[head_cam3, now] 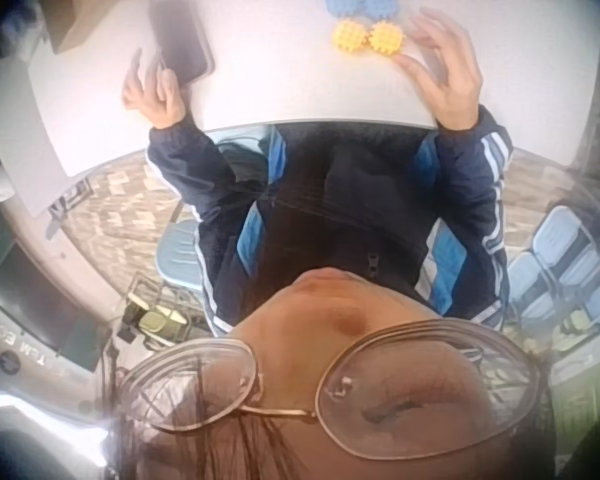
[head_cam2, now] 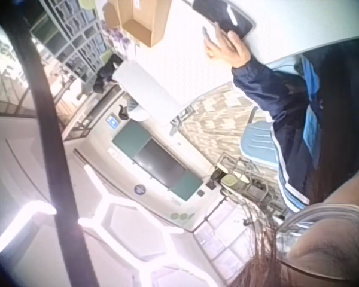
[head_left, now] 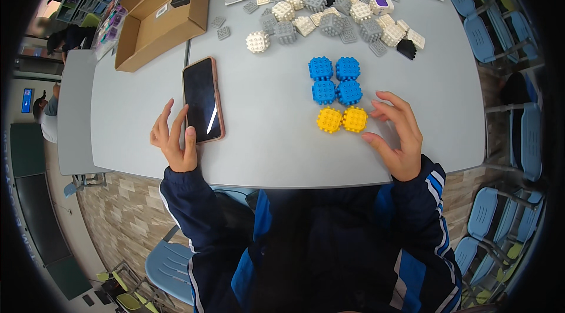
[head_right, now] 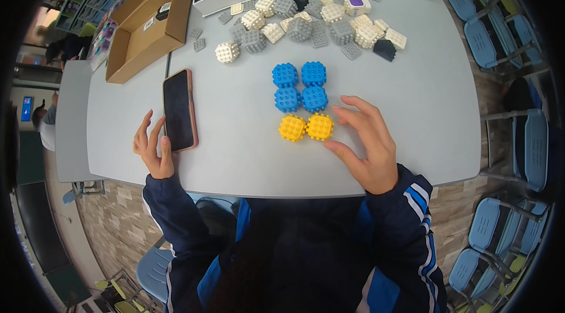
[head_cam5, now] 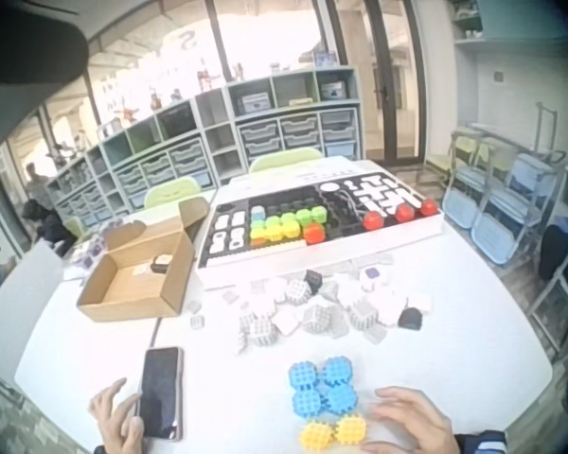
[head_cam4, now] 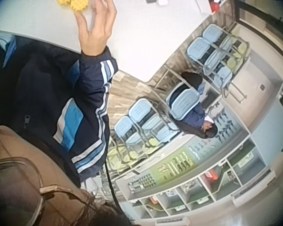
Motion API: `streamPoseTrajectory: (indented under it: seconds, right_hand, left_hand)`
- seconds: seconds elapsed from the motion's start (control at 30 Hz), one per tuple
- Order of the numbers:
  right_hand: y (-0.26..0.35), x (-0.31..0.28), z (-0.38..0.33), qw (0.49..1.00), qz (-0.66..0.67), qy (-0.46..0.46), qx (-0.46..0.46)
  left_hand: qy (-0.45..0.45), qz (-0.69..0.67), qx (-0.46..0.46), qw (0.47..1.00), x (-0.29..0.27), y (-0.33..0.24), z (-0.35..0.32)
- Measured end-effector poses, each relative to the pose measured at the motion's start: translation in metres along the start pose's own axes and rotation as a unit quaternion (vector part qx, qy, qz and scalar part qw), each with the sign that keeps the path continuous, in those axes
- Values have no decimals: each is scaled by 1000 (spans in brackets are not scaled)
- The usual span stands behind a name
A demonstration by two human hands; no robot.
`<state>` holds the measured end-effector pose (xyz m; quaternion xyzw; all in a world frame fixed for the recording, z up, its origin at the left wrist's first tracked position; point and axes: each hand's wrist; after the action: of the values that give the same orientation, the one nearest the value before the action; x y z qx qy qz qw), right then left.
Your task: The person assembles small interlocking plastic blocks into two symmetrical structures. They pick up blue, yellow, and white blocks from the table, connect them by hand, and arrange them into two identical units on the table.
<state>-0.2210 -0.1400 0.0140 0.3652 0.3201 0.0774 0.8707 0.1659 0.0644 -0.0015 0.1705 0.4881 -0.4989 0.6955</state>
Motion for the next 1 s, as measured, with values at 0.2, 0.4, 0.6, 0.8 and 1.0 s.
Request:
streamPoseTrajectory:
  seconds: [0.2, 0.4, 0.6, 0.8, 1.0]
  right_hand:
    - [-2, 0, -1, 1000, 6, 3, 4]
    - [-4, 1, -1, 1000, 19, 14, 6]
    - [-2, -1, 0, 999, 28, 11, 21]
    - [-2, -2, -1, 999, 37, 20, 24]
    - [1, -3, 3, 998, 45, 26, 20]
  left_hand:
    - [77, -123, 5, 989, 8, 1, 14]
    - [210, -105, 120, 965, 10, 5, 81]
    - [237, -84, 253, 934, 24, 1, 107]
    - [228, -31, 312, 922, 18, -4, 118]
    - [212, 29, 434, 875, 8, -4, 135]
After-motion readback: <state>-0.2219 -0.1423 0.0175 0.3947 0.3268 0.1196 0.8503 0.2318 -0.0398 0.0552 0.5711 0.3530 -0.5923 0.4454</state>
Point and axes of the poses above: each hand's wrist, its own z-axis towards the middle knuckle, its own x-axis out of the palm, y = z × x, and after that the axes turned 11 degrees about -x, right-handed
